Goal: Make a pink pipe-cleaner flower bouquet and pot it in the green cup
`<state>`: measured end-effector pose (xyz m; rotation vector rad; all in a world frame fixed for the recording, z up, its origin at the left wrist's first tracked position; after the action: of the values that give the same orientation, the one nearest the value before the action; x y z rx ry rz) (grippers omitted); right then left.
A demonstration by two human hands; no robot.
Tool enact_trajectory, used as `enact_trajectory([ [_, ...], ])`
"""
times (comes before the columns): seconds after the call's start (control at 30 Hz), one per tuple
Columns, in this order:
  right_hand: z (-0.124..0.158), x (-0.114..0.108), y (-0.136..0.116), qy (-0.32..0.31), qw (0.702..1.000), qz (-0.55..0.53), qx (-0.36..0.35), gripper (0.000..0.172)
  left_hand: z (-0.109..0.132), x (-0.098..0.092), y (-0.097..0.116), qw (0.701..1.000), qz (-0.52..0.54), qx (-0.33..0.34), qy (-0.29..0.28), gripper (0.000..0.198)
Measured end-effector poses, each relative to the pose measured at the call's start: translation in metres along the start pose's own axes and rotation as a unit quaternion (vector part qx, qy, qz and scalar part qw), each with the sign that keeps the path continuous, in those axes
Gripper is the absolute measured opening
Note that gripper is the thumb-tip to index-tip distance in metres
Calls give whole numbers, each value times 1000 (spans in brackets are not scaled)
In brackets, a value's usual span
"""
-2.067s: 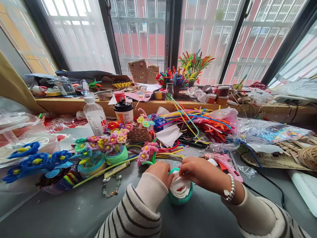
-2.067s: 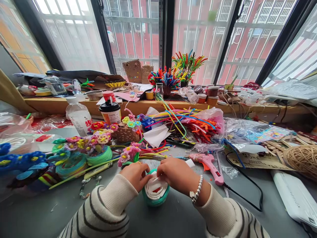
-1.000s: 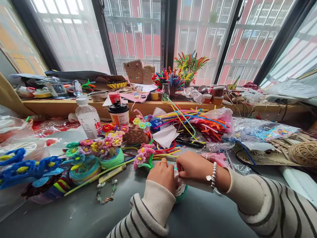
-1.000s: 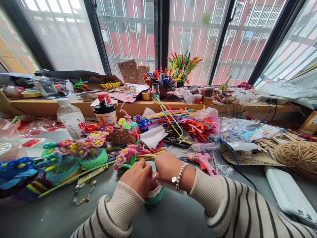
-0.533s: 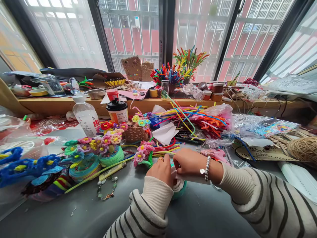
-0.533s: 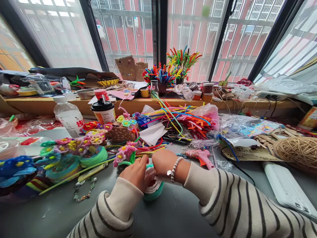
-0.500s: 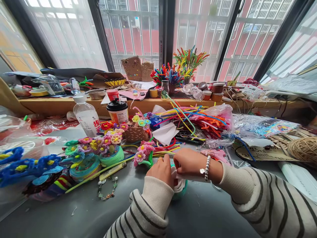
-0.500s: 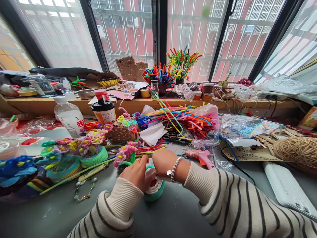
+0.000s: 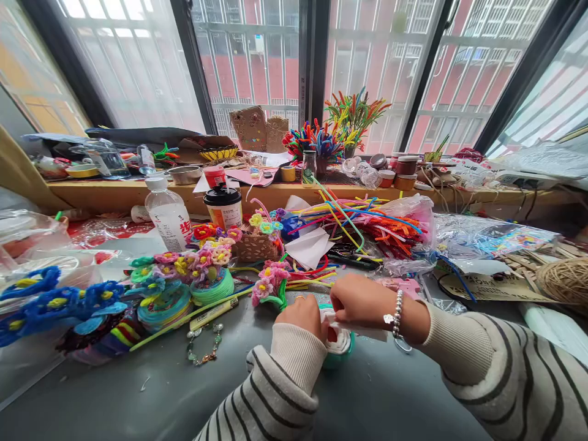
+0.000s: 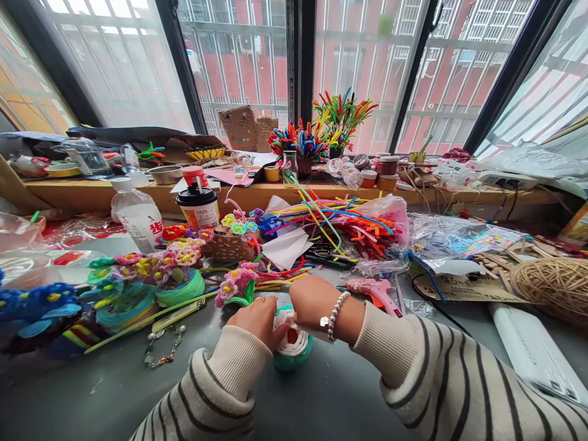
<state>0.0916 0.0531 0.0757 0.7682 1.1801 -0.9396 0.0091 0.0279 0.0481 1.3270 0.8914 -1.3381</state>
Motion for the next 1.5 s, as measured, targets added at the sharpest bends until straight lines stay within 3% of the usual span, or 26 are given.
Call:
enact_trajectory([
  [0.2, -6, 8, -2, 4, 998, -61, -8, 27, -3, 0, -7, 1000, 2, 11, -3, 28],
  [0.27, -4, 11, 1, -52, 985, -159, -37, 28, -6, -1, -12, 999, 1, 33, -7, 29],
  [0.33, -1, 16, 4, -144, 947, -277, -77, 25, -9, -2, -19, 999, 7, 52, -8, 31],
  [0.4, 2, 16, 7, -173, 919, -333, -121, 29, -12, -1, -24, 998, 17, 68, -8, 29],
  [0.57, 4, 11, 9, 2, 953, -247, -177, 17, -16, 5, -28, 995, 35, 93, 8, 28],
  [0.73, -1, 19, 4, 79, 966, -175, -175, 10, -15, 8, -28, 994, 50, 91, 18, 32],
  [0.93, -3, 29, 4, 105, 965, -159, -181, 11, -15, 12, -32, 995, 51, 80, 30, 29],
  [1.13, -6, 26, 2, 64, 970, -128, -198, 12, -15, 14, -31, 996, 52, 70, 20, 31],
  [1.27, -7, 22, -4, 76, 971, -82, -213, 15, -14, 12, -30, 997, 47, 63, 20, 32],
  [1.5, -6, 18, -15, 97, 968, -17, -230, 11, -2, 9, -29, 1000, 12, -4, -19, 32],
])
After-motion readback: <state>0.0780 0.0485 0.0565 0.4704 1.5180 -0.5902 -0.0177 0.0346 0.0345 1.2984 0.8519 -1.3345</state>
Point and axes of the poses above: each hand's wrist, its own z-axis away from the middle knuckle, its own x-axis out of the palm, y = z × x, the point moved 4 cm from there along -z, towards the middle knuckle, and after that the axes turned 11 degrees about x, right-handed, at the moved point
